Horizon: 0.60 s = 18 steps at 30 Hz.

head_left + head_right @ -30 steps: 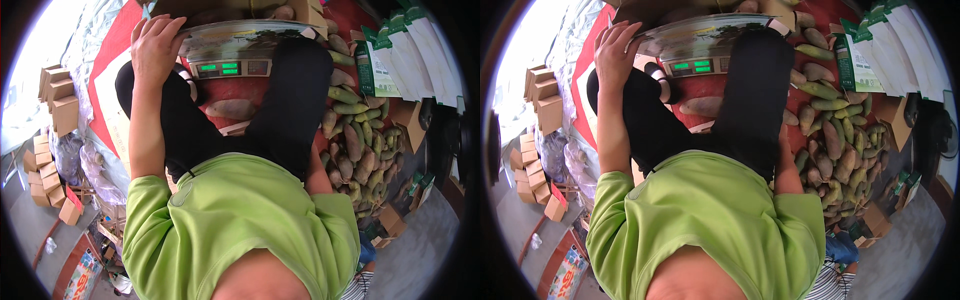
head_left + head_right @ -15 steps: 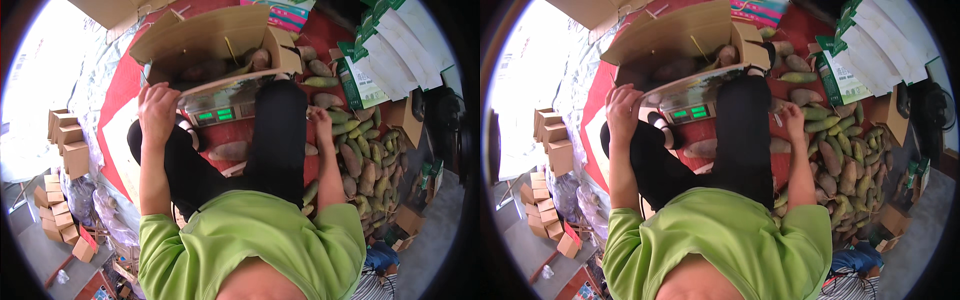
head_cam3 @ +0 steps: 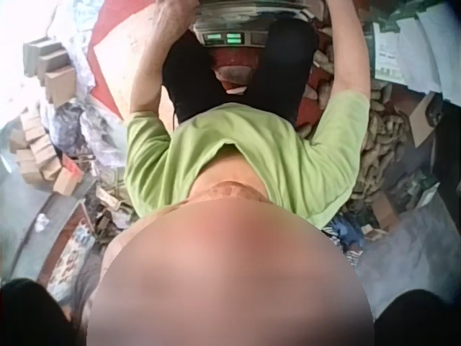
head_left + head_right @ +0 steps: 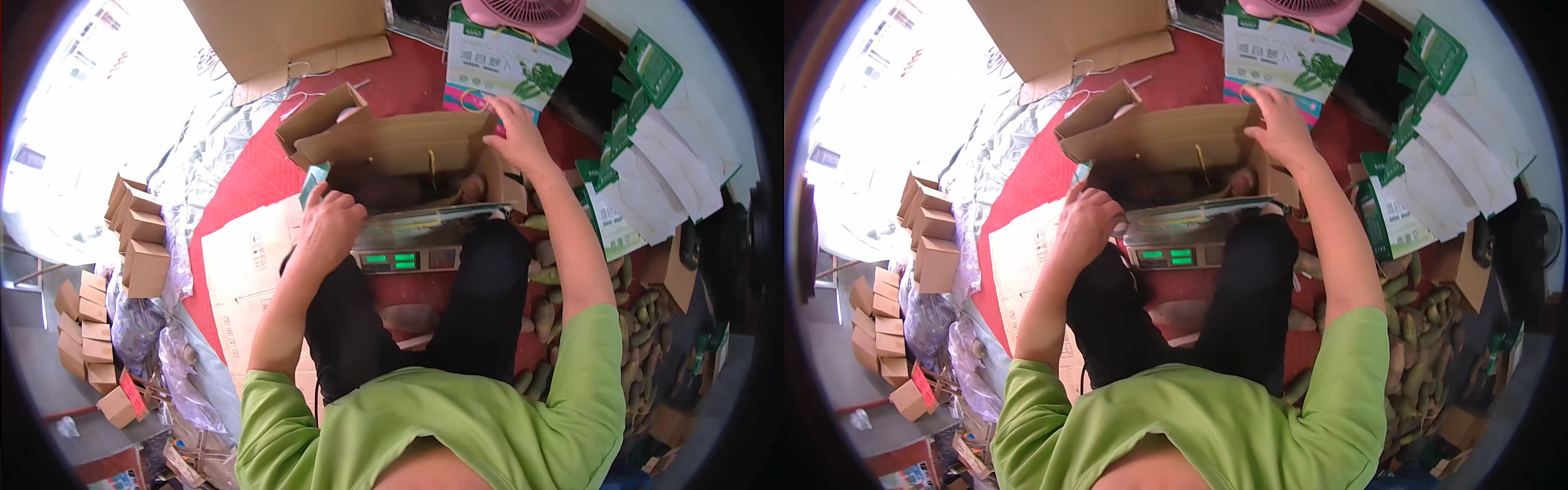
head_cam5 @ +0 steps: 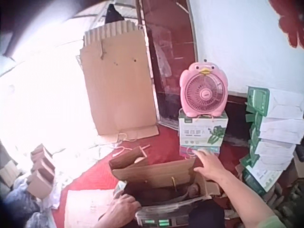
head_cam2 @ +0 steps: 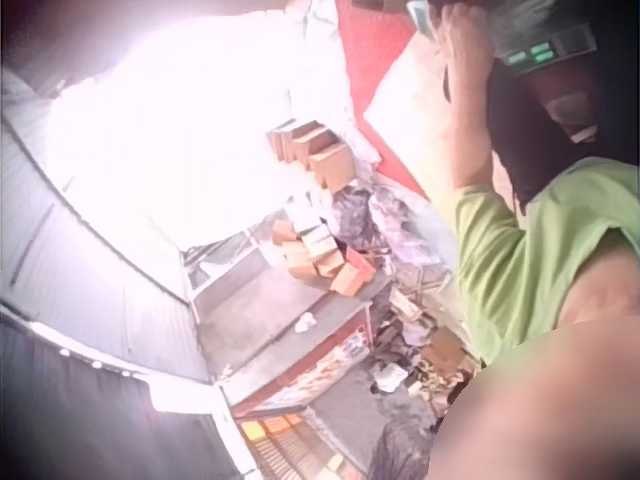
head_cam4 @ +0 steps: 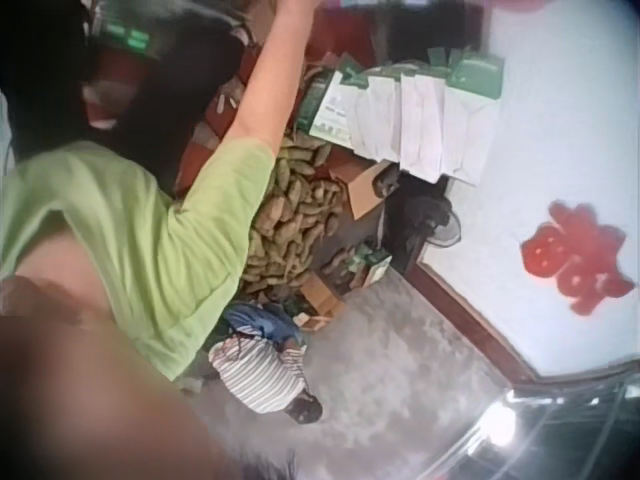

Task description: The recorder is weighing and packing sweet potatoes into boxes.

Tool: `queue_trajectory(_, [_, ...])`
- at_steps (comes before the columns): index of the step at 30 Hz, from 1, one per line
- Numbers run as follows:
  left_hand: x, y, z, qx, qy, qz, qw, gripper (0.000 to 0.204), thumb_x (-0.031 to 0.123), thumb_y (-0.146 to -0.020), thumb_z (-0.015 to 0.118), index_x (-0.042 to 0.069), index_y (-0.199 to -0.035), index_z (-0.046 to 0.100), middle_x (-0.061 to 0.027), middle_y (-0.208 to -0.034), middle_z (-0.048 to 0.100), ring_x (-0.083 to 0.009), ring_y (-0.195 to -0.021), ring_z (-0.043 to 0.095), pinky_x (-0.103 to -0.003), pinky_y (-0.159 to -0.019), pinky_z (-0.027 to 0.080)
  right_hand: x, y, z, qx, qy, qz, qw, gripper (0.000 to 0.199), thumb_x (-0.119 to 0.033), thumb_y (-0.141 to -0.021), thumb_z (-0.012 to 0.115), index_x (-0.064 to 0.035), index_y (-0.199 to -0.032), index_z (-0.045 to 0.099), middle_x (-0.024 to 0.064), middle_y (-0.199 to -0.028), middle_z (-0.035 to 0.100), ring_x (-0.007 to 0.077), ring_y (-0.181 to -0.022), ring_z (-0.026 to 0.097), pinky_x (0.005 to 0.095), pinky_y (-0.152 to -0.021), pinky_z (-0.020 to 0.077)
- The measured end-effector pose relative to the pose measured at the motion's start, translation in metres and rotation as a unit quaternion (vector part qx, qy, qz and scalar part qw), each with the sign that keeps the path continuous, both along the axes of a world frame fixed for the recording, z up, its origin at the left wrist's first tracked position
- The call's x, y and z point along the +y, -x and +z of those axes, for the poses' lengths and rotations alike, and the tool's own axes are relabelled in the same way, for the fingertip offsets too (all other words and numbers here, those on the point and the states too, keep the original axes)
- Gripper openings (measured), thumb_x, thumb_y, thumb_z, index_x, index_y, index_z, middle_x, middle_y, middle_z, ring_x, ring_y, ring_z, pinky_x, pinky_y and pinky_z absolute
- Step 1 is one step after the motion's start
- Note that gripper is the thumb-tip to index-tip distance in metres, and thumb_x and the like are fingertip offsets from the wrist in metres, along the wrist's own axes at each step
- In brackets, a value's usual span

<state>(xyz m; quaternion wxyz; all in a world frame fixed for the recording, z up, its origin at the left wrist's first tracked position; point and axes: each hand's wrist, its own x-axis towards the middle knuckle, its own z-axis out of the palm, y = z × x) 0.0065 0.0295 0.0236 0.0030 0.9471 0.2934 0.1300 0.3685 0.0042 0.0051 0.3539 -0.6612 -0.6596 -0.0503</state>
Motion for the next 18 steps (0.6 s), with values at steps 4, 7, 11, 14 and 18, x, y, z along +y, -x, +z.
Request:
queue_trajectory(4, [0.005, 0.002, -0.003, -0.023, 0.028, -0.008, 0.999, 0.004, 0.012, -0.076, 0.064, 0.011, -0.079, 0.066, -0.0046, -0.078, 0.058, -0.0239, -0.09, 0.059, -0.045, -0.103, 0.037, 0.031, -0.012, -0.003, -0.006, 0.155, -0.004, 0.988, 0.026, -0.016, -0.074, 0.07, -0.0067, -0.098, 0.064, 0.0164, -0.091, 0.064, 0.0373, -0.093, 0.06, 0.0463, -0.078, 0.0479])
queue_trajectory(7, [0.007, 0.009, -0.002, -0.039, 0.037, -0.005, 0.999, 0.002, 0.011, -0.078, 0.062, 0.01, -0.078, 0.065, -0.0048, -0.076, 0.056, -0.0238, -0.089, 0.058, -0.046, -0.104, 0.036, 0.032, -0.002, 0.007, -0.002, 0.189, -0.023, 0.982, 0.018, -0.022, -0.076, 0.067, -0.0067, -0.085, 0.065, 0.0145, -0.085, 0.063, 0.0373, -0.086, 0.06, 0.0466, -0.071, 0.0456])
queue_trajectory(11, [0.011, 0.023, -0.001, -0.06, 0.038, -0.006, 0.997, 0.003, 0.01, -0.077, 0.062, 0.01, -0.077, 0.065, -0.0037, -0.075, 0.055, -0.0222, -0.089, 0.059, -0.047, -0.106, 0.035, 0.034, 0.016, 0.017, 0.021, 0.184, -0.011, 0.983, 0.016, -0.021, -0.075, 0.067, -0.0077, -0.085, 0.066, 0.0128, -0.087, 0.065, 0.0353, -0.087, 0.061, 0.0451, -0.071, 0.0466])
queue_trajectory(14, [0.017, 0.041, -0.002, -0.096, 0.03, 0.007, 0.995, 0.003, 0.01, -0.076, 0.062, 0.011, -0.076, 0.065, -0.003, -0.075, 0.056, -0.0213, -0.089, 0.059, -0.047, -0.105, 0.035, 0.043, 0.035, 0.038, -0.051, 0.169, -0.009, 0.984, 0.016, -0.021, -0.075, 0.066, -0.0085, -0.085, 0.066, 0.0117, -0.089, 0.066, 0.0344, -0.086, 0.062, 0.045, -0.07, 0.047])
queue_trajectory(18, [0.022, 0.077, 0.01, -0.119, 0.019, 0.049, 0.992, 0.004, 0.013, -0.077, 0.066, 0.009, -0.078, 0.066, -0.0044, -0.086, 0.064, -0.0232, -0.093, 0.061, -0.046, -0.104, 0.037, 0.07, 0.07, 0.063, -0.128, 0.098, 0.04, 0.986, 0.016, -0.017, -0.076, 0.056, -0.0109, -0.085, 0.067, 0.0099, -0.087, 0.067, 0.034, -0.085, 0.063, 0.0463, -0.071, 0.0491])
